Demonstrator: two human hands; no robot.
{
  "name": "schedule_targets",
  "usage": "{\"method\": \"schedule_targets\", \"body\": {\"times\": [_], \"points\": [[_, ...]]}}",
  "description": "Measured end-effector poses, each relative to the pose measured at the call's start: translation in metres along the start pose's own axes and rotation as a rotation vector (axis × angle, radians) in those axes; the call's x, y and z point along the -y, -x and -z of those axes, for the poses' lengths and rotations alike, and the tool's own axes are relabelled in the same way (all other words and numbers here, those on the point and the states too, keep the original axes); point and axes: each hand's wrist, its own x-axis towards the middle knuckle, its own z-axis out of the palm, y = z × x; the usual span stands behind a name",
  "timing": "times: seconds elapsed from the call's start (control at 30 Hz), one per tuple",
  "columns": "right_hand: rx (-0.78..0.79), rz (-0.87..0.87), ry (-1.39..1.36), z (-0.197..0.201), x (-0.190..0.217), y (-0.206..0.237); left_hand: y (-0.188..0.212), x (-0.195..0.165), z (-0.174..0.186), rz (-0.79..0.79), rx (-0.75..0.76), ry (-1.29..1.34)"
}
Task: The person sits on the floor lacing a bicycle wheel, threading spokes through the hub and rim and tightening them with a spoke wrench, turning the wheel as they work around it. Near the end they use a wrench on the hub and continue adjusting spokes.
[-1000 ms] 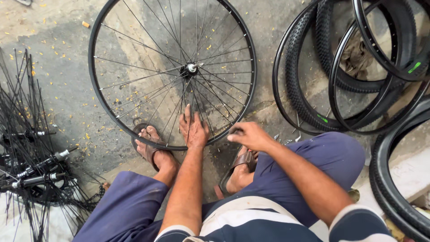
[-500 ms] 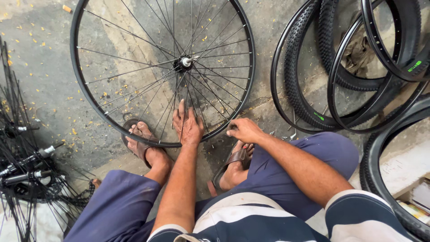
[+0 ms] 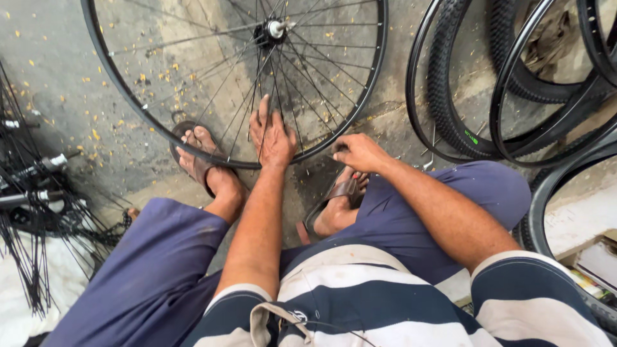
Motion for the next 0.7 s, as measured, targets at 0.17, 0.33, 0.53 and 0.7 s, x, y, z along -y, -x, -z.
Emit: {"method": "schedule_targets", "body": {"times": [0.17, 0.33, 0.53, 0.7], "points": [[-0.060, 0.089, -0.030, 0.003, -0.013, 0.003, -0.002, -0.001, 0.005, -0.030, -0.019, 0.095], [-0.134, 0.082, 0.002, 0.019, -0.028, -0.004, 0.000, 0.007, 0.006, -0.071, -0.036, 0.173], [-0.240, -0.049, -0.053, 0.031, -0.031, 0.002, 0.009, 0.006, 0.004, -0.033, 0.032, 0.144], [-0.312, -0.025, -0.033, 0.038, -0.034, 0.006, 0.017, 0.001, 0.005, -0.034, 0.007, 0.021]]}}
